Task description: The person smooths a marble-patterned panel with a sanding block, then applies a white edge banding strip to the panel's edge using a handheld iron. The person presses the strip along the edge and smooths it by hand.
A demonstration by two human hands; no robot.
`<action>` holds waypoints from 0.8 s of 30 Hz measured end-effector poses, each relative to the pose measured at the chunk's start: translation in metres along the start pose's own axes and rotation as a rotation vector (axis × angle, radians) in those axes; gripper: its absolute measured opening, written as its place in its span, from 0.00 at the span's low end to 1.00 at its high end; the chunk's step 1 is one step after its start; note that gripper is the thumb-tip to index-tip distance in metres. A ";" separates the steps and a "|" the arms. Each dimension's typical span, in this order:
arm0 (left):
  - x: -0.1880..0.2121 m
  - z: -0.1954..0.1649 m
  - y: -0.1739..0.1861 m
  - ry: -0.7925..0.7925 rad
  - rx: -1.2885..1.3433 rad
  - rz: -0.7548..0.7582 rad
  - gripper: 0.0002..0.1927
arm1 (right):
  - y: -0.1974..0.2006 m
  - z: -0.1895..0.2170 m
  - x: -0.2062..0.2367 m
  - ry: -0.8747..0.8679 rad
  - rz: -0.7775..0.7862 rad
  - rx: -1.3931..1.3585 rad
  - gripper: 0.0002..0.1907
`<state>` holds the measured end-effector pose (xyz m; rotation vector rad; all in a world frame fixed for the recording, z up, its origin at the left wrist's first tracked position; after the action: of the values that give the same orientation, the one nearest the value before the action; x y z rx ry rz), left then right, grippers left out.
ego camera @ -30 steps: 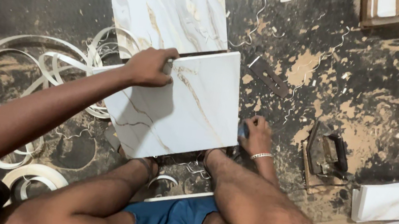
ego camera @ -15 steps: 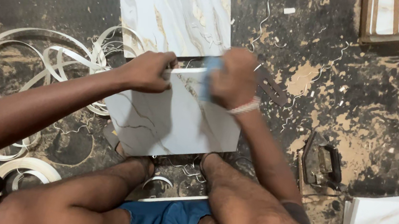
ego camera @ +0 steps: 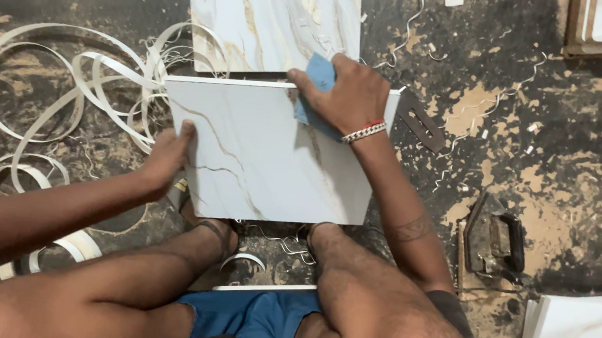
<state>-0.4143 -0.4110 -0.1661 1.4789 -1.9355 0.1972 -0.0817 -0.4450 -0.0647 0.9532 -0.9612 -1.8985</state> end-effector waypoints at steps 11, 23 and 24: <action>-0.071 -0.248 -0.093 -0.834 -0.635 -0.195 0.36 | 0.034 -0.131 0.075 -0.673 -0.214 -1.093 0.25; -0.039 -0.200 -0.189 -1.007 -0.879 0.037 0.39 | 0.011 -0.117 0.248 -0.301 -0.254 -0.260 0.31; -0.044 -0.197 -0.190 -1.005 -0.867 0.034 0.39 | 0.006 -0.111 0.256 -0.289 -0.254 -0.242 0.34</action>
<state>-0.1550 -0.3425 -0.0961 0.9598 -2.2564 -1.4353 -0.0884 -0.7016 -0.1753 0.6948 -0.7735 -2.3533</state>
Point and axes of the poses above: each hand's wrist, its own x-axis away from the middle knuckle, its own y-axis out of the back of the hand, z = x × y, the point moved 4 cm from there along -x, towards the middle knuckle, and after that the axes turned 14 degrees about -z, right-handed, at the moved point
